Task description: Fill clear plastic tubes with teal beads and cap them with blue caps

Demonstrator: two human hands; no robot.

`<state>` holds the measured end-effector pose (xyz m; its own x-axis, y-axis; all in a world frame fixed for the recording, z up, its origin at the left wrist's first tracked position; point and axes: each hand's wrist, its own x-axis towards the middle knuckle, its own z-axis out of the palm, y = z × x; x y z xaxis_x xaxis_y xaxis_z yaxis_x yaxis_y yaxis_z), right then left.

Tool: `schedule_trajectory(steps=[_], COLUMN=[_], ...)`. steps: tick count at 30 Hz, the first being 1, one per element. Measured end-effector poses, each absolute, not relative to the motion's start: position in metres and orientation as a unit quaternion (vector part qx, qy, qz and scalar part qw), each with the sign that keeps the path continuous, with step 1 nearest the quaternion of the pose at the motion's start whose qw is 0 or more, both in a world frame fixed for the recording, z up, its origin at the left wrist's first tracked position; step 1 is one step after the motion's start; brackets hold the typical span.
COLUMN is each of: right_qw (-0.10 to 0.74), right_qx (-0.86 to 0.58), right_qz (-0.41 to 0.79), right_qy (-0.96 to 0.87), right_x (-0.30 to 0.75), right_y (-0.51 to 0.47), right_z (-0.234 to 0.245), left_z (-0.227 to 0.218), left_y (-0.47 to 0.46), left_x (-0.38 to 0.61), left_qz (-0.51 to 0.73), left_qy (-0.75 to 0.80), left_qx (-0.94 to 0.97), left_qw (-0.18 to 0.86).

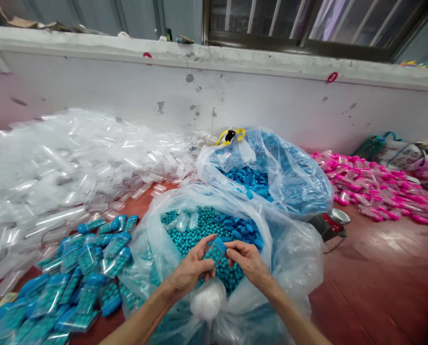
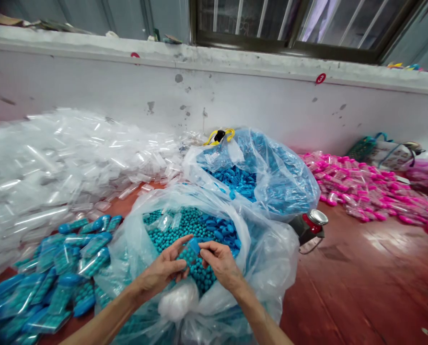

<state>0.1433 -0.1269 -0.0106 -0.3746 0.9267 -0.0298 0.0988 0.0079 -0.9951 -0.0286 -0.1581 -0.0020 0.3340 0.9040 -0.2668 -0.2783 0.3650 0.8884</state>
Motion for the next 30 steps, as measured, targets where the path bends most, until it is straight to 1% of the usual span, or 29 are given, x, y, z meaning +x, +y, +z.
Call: schedule_trajectory(steps=[4, 9, 13, 15, 17, 20, 22, 23, 27, 28, 30], right_qw=[0.329, 0.327, 0.306, 0.309, 0.332, 0.376, 0.384, 0.374, 0.290, 0.284, 0.303], right_qx=[-0.419, -0.404, -0.397, -0.404, -0.411, -0.418, -0.419, -0.416, -0.378, -0.372, -0.376], right_qz=[0.557, 0.564, 0.552, 0.550, 0.508, 0.398, 0.379, 0.401, 0.574, 0.604, 0.632], right_qy=[-0.637, -0.642, -0.667, -0.662, -0.680, -0.725, -0.730, -0.725, -0.666, -0.645, -0.607], right_x=[0.141, 0.141, 0.145, 0.143, 0.138, 0.130, 0.129, 0.131, 0.143, 0.146, 0.147], right_y=[-0.127, -0.128, -0.129, -0.131, -0.134, -0.138, -0.137, -0.135, -0.121, -0.118, -0.114], right_z=[-0.013, -0.009, -0.002, -0.005, -0.011, -0.016, -0.013, -0.009, 0.008, 0.011, 0.015], left_z=[-0.006, -0.014, -0.011, -0.010, -0.011, -0.016, -0.018, -0.018, -0.011, -0.009, -0.006], left_y=[-0.159, -0.158, -0.160, -0.160, -0.160, -0.158, -0.156, -0.155, -0.155, -0.156, -0.158], left_x=[-0.031, -0.027, -0.025, -0.023, -0.020, -0.016, -0.017, -0.019, -0.031, -0.033, -0.037], left_qz=[0.400, 0.434, 0.427, 0.422, 0.435, 0.468, 0.472, 0.466, 0.433, 0.431, 0.431], left_qy=[0.421, 0.454, 0.444, 0.445, 0.471, 0.516, 0.515, 0.500, 0.382, 0.357, 0.330], left_qx=[0.420, 0.453, 0.443, 0.430, 0.424, 0.427, 0.420, 0.410, 0.337, 0.316, 0.285], left_qw=[0.697, 0.633, 0.652, 0.663, 0.639, 0.576, 0.580, 0.605, 0.744, 0.766, 0.790])
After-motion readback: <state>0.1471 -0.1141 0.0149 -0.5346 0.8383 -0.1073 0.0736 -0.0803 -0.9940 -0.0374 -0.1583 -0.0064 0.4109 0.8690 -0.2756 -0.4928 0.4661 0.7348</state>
